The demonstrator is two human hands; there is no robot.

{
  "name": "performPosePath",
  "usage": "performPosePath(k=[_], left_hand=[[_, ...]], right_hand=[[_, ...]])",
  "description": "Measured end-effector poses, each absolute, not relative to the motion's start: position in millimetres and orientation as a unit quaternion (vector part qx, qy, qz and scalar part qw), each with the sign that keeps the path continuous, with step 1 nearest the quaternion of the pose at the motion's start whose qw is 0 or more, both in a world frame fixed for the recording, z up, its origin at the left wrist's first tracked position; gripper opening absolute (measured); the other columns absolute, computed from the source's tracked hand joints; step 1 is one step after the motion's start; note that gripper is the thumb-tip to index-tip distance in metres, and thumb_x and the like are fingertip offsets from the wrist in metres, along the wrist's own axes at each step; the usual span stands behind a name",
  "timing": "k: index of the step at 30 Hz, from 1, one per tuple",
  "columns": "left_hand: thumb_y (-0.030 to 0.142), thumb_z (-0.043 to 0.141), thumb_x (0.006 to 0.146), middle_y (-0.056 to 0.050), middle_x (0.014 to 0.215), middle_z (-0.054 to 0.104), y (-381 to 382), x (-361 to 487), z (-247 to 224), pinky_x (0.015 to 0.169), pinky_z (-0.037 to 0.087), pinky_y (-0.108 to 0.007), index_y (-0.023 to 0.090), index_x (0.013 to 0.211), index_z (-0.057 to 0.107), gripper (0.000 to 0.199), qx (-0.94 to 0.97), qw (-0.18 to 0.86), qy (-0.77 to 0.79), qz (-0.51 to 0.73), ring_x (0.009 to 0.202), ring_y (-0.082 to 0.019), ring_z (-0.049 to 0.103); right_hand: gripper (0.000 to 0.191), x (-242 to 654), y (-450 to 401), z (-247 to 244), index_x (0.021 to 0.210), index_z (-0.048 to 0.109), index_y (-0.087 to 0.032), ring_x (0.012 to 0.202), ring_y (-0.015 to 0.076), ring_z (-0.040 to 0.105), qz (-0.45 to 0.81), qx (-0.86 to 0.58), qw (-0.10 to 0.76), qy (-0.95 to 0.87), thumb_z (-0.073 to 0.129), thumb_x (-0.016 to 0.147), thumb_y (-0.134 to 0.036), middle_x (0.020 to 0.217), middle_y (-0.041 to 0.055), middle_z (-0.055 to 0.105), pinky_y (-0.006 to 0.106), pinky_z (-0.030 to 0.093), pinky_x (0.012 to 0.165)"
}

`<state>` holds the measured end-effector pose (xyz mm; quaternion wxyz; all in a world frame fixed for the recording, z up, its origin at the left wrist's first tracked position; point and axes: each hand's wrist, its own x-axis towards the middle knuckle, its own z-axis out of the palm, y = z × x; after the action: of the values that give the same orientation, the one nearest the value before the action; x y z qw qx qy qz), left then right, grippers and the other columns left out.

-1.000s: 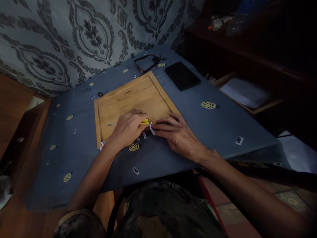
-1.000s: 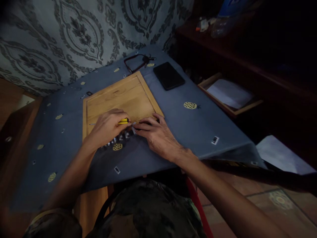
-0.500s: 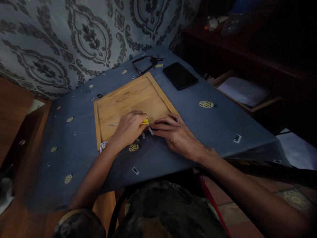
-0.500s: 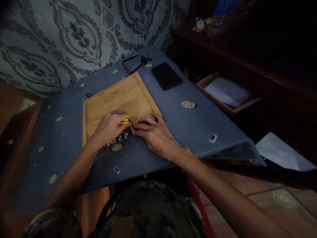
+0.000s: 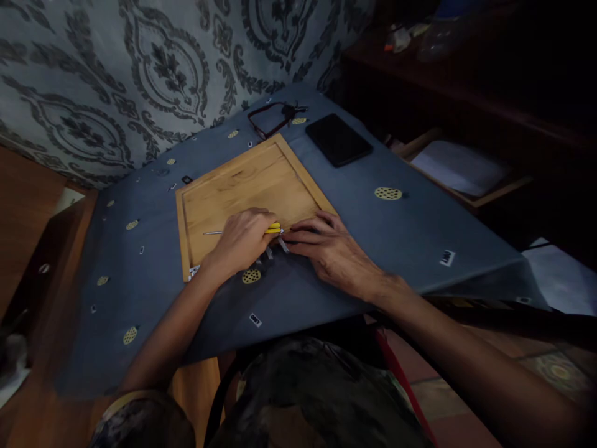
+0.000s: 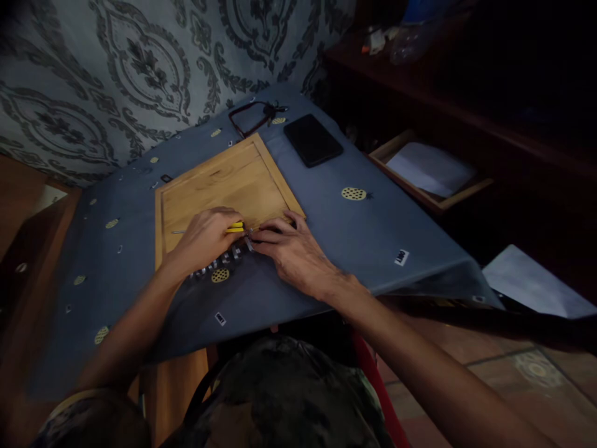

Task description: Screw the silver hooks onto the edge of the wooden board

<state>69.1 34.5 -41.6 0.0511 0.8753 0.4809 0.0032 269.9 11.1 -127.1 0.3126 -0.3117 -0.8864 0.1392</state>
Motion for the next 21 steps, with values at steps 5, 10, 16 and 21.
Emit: performPosePath(k=[5, 10, 16, 21], left_hand=[[0.005, 0.053, 0.085, -0.006, 0.09, 0.072, 33.8, 69.1, -40.5, 0.073, 0.047, -0.032, 0.017, 0.087, 0.069, 0.02, 0.882, 0.054, 0.468, -0.002, 0.089, -0.022, 0.067], [0.008, 0.056, 0.087, -0.006, 0.091, 0.072, 34.8, 67.5, -38.4, 0.073, 0.046, -0.032, 0.017, 0.088, 0.069, 0.017, 0.884, 0.065, 0.464, -0.003, 0.09, -0.022, 0.068], [0.021, 0.06, 0.092, -0.004, 0.095, 0.073, 33.9, 58.0, -20.6, 0.074, 0.047, -0.031, 0.018, 0.095, 0.069, 0.01, 0.849, 0.101, 0.514, 0.075, 0.088, -0.02, 0.067], [0.017, 0.06, 0.091, -0.003, 0.092, 0.073, 32.0, 61.0, -19.2, 0.075, 0.046, -0.031, 0.017, 0.092, 0.069, 0.01, 0.841, 0.129, 0.521, 0.075, 0.087, -0.02, 0.066]], right_hand=[[0.047, 270.1, 10.3, -125.4, 0.114, 0.073, -0.03, 0.124, 0.0252, 0.058, 0.134, -0.314, 0.303, -0.89, 0.051, 0.084, -0.002, 0.126, -0.0003, 0.074, 0.058, 0.031, 0.112], [0.047, 270.7, 10.2, -124.5, 0.114, 0.073, -0.029, 0.124, 0.025, 0.058, 0.135, -0.316, 0.305, -0.888, 0.05, 0.084, -0.001, 0.125, 0.0002, 0.074, 0.057, 0.03, 0.112], [0.048, 270.4, 10.1, -125.8, 0.116, 0.073, -0.03, 0.123, 0.0254, 0.057, 0.147, -0.312, 0.308, -0.887, 0.052, 0.083, -0.003, 0.126, 0.0005, 0.074, 0.059, 0.029, 0.113], [0.052, 270.1, 9.4, -125.2, 0.117, 0.073, -0.029, 0.123, 0.0257, 0.057, 0.15, -0.313, 0.307, -0.886, 0.05, 0.08, 0.0, 0.125, 0.001, 0.074, 0.059, 0.028, 0.114]])
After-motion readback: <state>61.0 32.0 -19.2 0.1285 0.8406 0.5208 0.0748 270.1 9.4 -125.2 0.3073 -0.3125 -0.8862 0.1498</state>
